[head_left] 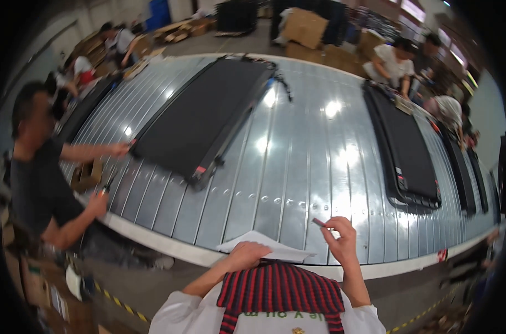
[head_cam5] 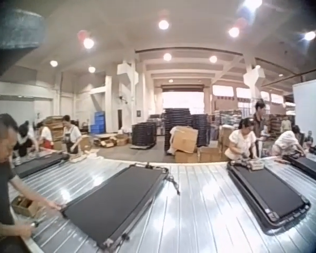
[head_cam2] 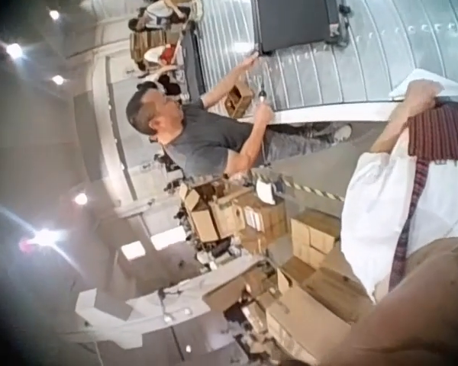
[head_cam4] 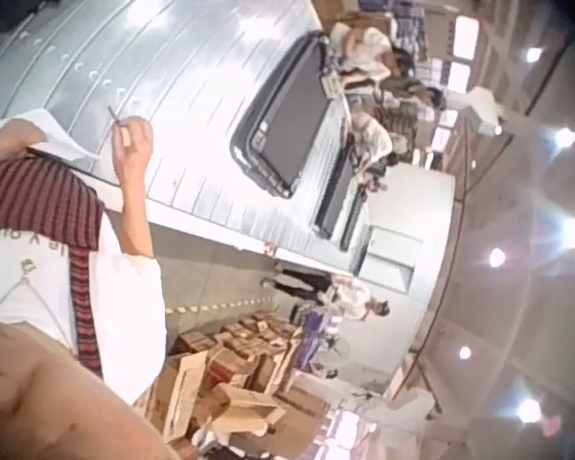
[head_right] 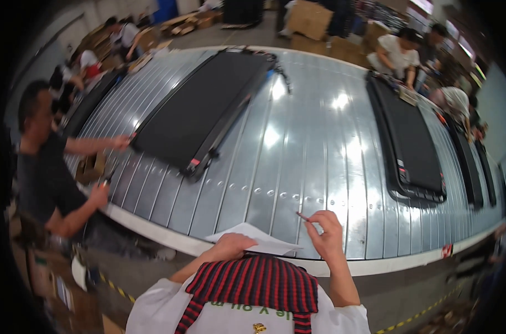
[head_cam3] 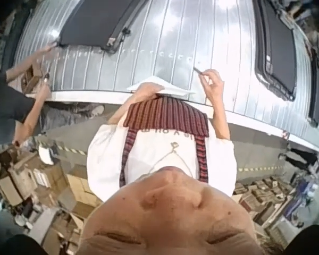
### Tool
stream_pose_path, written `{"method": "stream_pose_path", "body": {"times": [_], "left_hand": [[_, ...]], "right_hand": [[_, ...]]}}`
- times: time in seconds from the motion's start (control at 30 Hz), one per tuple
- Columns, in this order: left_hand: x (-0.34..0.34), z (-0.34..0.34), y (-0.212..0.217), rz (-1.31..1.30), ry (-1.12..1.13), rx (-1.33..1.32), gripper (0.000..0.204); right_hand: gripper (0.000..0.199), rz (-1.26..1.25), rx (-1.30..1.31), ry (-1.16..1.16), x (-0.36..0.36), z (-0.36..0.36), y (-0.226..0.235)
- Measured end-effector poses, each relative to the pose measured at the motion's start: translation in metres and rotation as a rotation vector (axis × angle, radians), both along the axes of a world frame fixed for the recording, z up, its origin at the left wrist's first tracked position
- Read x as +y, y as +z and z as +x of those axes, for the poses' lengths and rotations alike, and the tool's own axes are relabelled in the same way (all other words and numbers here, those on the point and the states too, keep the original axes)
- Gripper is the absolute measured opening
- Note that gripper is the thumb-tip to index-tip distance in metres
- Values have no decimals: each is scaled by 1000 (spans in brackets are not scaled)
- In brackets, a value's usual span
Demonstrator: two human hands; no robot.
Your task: Applying product identification and warning labels onto treadmills as they move along a factory assembly line.
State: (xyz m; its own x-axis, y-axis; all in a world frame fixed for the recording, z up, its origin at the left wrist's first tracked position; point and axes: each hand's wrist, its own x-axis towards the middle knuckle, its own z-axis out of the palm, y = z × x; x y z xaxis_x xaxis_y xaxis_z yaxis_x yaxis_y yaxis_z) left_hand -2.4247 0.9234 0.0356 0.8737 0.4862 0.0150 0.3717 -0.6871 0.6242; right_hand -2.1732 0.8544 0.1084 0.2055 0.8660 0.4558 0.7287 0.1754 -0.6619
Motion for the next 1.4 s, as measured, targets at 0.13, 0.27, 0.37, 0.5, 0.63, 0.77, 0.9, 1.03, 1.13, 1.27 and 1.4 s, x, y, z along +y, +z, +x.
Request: {"method": "stream_pose_path", "body": {"times": [0.13,0.27,0.37,0.5,0.63,0.77,0.9,1.03,1.13,1.27,1.4], "left_hand": [[-7,-21,-9,-7,49,-93,27],[-9,-44,-16,-15,54,-100,22],[-5,-61,-18,-1,59,-83,19],[5,-83,-16,-23,33,58,26],[13,-96,-14,-82,31,100,26],[19,-98,-10,-79,51,207,26],[25,-95,-10,-20,127,100,27],[38,-116,-1,39,230,59,27],[49,-142,3,114,334,91,25],[71,-175,12,84,404,67,24],[96,-210,11,55,368,-14,22]], "right_hand": [[12,-74,37,61,6,-19,-4],[12,-102,50,71,13,-42,-6],[11,-108,60,64,16,-61,-7],[11,-149,85,52,20,-80,-14],[11,-148,89,61,26,-91,-19],[10,-221,126,102,35,-93,-26],[9,-255,278,123,43,-85,-28],[10,-315,398,147,68,-88,-41],[10,-353,520,182,84,-104,-50],[9,-466,683,140,94,-126,-47],[8,-389,776,45,108,-151,-56]]}}
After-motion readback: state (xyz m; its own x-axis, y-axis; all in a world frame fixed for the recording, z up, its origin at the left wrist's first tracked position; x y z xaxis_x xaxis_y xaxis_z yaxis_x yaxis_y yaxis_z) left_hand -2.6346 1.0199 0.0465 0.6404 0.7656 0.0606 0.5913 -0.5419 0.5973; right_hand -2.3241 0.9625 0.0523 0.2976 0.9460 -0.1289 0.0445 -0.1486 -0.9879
